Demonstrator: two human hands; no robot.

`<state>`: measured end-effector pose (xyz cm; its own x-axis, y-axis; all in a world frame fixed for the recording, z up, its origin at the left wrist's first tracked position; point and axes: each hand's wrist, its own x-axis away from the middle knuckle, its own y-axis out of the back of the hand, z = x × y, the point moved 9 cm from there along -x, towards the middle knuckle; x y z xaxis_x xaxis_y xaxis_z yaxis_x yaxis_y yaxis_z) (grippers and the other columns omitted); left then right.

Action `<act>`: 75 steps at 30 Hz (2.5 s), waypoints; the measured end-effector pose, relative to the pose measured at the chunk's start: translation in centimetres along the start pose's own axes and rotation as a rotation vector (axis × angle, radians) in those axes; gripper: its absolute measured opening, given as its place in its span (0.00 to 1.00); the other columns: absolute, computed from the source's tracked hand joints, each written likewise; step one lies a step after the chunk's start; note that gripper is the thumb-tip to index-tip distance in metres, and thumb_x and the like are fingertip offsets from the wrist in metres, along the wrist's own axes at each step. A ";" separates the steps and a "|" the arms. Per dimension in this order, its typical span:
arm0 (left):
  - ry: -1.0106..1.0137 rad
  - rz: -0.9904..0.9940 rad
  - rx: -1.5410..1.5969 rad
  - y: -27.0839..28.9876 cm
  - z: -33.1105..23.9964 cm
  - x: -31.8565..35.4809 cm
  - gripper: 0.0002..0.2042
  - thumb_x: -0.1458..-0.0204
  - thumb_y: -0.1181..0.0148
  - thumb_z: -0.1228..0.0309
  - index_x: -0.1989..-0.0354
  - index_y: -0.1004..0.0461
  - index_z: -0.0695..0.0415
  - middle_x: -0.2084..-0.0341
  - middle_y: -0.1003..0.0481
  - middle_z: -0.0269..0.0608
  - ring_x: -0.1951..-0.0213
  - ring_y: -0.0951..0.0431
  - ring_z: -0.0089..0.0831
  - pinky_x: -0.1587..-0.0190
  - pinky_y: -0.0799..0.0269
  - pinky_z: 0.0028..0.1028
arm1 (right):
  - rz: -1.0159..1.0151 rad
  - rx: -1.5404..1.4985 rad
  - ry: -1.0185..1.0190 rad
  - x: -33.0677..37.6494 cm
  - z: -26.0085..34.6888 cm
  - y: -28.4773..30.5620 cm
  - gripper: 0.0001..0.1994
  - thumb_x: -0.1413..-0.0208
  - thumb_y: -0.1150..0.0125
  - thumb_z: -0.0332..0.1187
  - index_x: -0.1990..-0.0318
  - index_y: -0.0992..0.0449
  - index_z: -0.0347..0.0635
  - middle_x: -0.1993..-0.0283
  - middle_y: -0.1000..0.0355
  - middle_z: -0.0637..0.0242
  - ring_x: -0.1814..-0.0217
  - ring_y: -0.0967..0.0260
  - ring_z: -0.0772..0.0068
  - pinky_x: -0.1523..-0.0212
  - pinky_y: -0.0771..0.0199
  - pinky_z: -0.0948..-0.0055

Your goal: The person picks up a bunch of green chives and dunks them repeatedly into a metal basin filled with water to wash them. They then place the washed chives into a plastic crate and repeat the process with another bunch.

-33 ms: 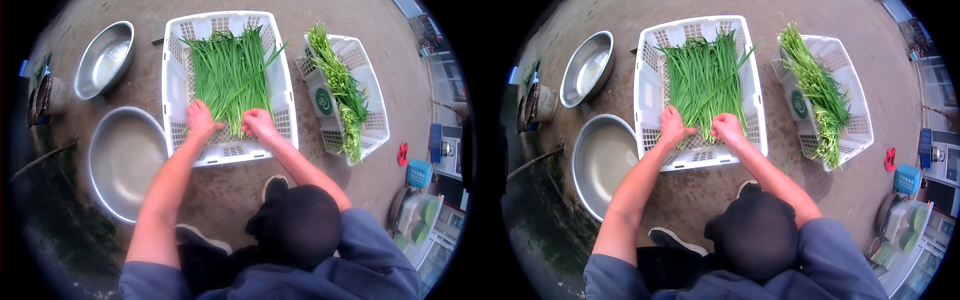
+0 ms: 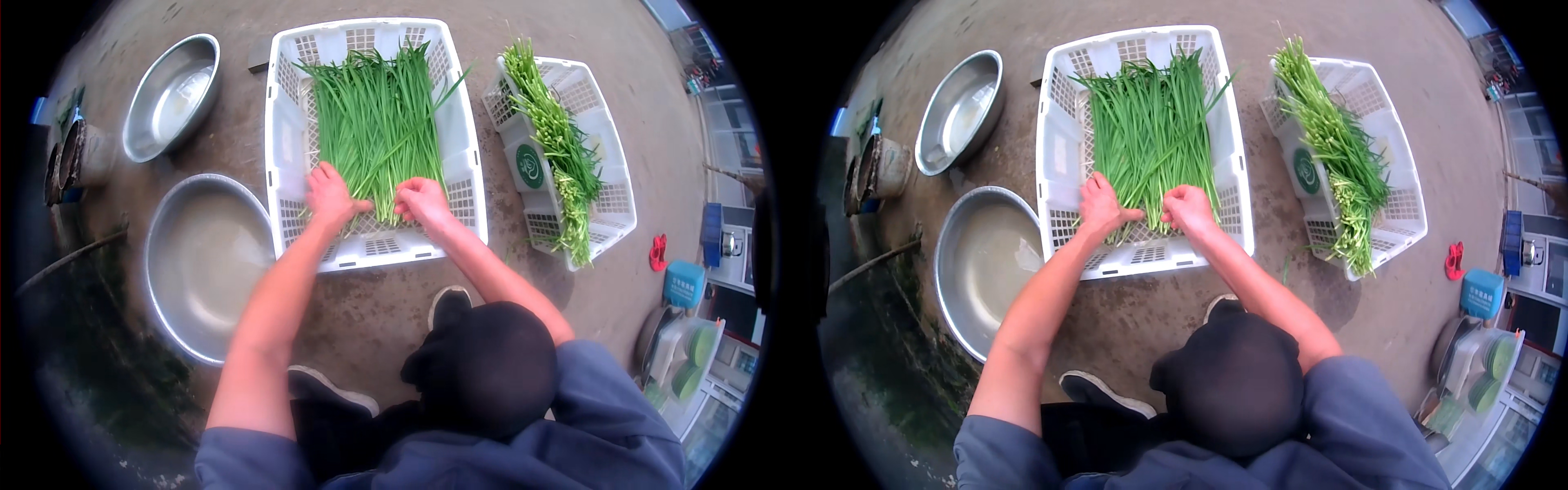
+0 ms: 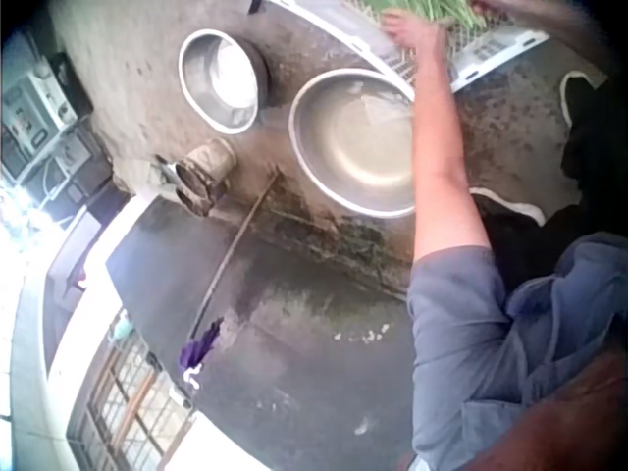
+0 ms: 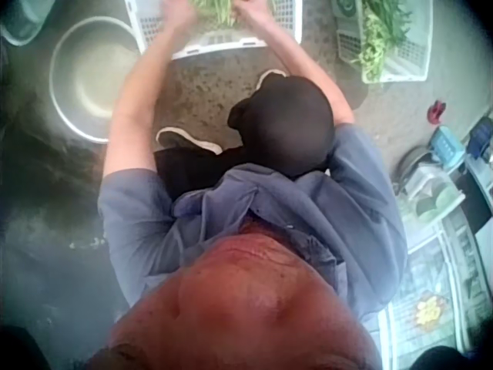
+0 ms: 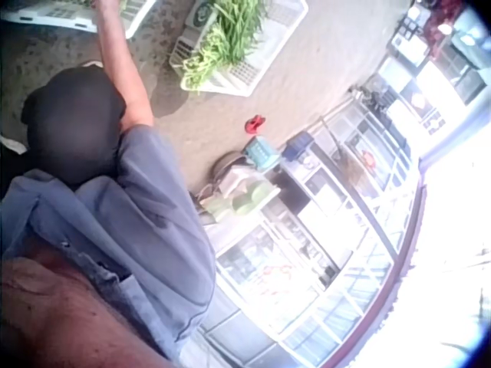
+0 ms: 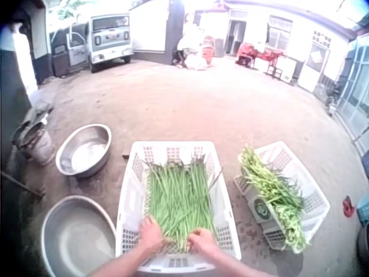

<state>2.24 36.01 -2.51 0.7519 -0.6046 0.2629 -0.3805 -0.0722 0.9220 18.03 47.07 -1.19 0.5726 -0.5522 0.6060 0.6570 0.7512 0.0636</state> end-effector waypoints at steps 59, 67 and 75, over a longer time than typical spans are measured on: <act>0.368 0.679 1.555 -1.7 -2.3 0.9 0.18 0.57 0.41 0.84 0.56 0.34 0.66 0.72 0.26 0.48 0.74 0.20 0.38 0.74 0.18 0.34 | 0.390 -0.078 0.036 0.4 1.2 -4.7 0.29 0.49 0.43 0.24 0.38 0.40 0.31 0.68 0.30 0.71 0.74 0.32 0.81 0.74 0.30 0.83; 0.338 0.677 1.621 -1.0 -1.3 0.7 0.18 0.57 0.42 0.83 0.55 0.34 0.66 0.71 0.24 0.49 0.74 0.20 0.35 0.72 0.18 0.32 | 0.268 -0.148 0.119 -0.1 1.9 -4.0 0.20 0.48 0.43 0.26 0.46 0.34 0.34 0.69 0.28 0.69 0.77 0.32 0.81 0.79 0.33 0.82; 0.312 0.745 1.645 -0.6 -1.8 1.1 0.18 0.56 0.41 0.82 0.55 0.32 0.65 0.70 0.24 0.47 0.73 0.20 0.34 0.70 0.18 0.31 | 0.238 -0.171 0.133 -0.3 2.5 -4.0 0.20 0.47 0.38 0.31 0.48 0.35 0.34 0.69 0.27 0.68 0.77 0.31 0.81 0.80 0.33 0.82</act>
<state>4.25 36.75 -2.21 0.1867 -0.7333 0.6538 -0.5797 -0.6195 -0.5293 13.98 45.15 0.32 0.7720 -0.4190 0.4780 0.5631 0.7997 -0.2084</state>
